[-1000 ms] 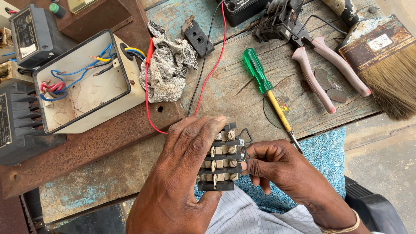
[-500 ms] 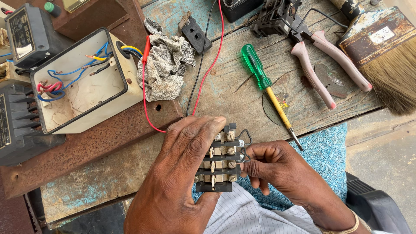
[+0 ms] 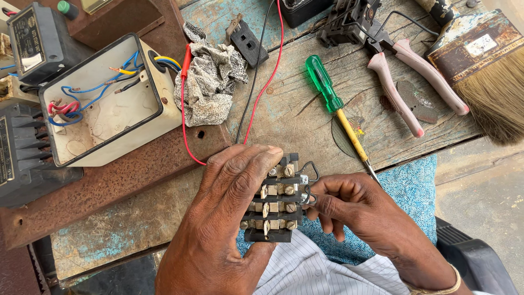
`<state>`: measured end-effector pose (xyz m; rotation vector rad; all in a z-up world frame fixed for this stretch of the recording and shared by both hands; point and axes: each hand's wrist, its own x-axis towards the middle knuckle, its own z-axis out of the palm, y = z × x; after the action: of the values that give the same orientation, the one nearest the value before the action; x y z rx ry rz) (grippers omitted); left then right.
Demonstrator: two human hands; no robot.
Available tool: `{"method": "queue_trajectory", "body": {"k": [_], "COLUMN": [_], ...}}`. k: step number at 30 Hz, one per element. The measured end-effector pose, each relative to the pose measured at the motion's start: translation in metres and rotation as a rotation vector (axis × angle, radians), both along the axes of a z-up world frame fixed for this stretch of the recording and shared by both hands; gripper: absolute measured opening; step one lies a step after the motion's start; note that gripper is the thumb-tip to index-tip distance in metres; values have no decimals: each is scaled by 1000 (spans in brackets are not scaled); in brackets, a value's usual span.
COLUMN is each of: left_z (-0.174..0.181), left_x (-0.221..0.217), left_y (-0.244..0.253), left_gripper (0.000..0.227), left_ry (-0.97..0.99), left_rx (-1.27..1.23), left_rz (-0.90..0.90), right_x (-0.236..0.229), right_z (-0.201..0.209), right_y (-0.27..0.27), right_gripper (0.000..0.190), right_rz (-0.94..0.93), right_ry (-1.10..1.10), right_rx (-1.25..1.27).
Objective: The person unscrews and removes components from an electrical terminal block using a screwdriver, then cleans the parts with a brush and a cloth before reassembling them.
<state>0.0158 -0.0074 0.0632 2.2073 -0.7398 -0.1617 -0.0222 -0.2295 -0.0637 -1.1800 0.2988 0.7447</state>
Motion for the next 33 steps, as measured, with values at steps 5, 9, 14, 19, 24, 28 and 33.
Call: {"method": "queue_trajectory", "body": {"k": [5,9,14,19,24,28,33], "left_z": [-10,-29,-48,-60,-58,-46,-52], "left_x": [0,3,5,13,18,12,-40], "left_y": [11,18,25,30,26,23,4], "left_gripper": [81,81,75,77,74,82,51], "left_ry": [3,10,79,137,126,76,-380], "left_rx": [-83,-185,-274,-307,-277,-189,64], "left_rz": [-4,-15,-22,-31,-45,-42,121], "right_x": [2,9,23,31,32,25,22], "right_z": [19,35,37,33,17,8,5], "right_y": [-13,-8,11,18,21,26,30], "right_gripper": [50,97,121,115,123,127,132], "right_rz": [-33,88,197,174,155,41,4], "right_ry": [-237,-804,-936,-1043,-1042,-1069,-1121], "right_rx": [-114,-303,-784,-808,-867,-893,-915]}}
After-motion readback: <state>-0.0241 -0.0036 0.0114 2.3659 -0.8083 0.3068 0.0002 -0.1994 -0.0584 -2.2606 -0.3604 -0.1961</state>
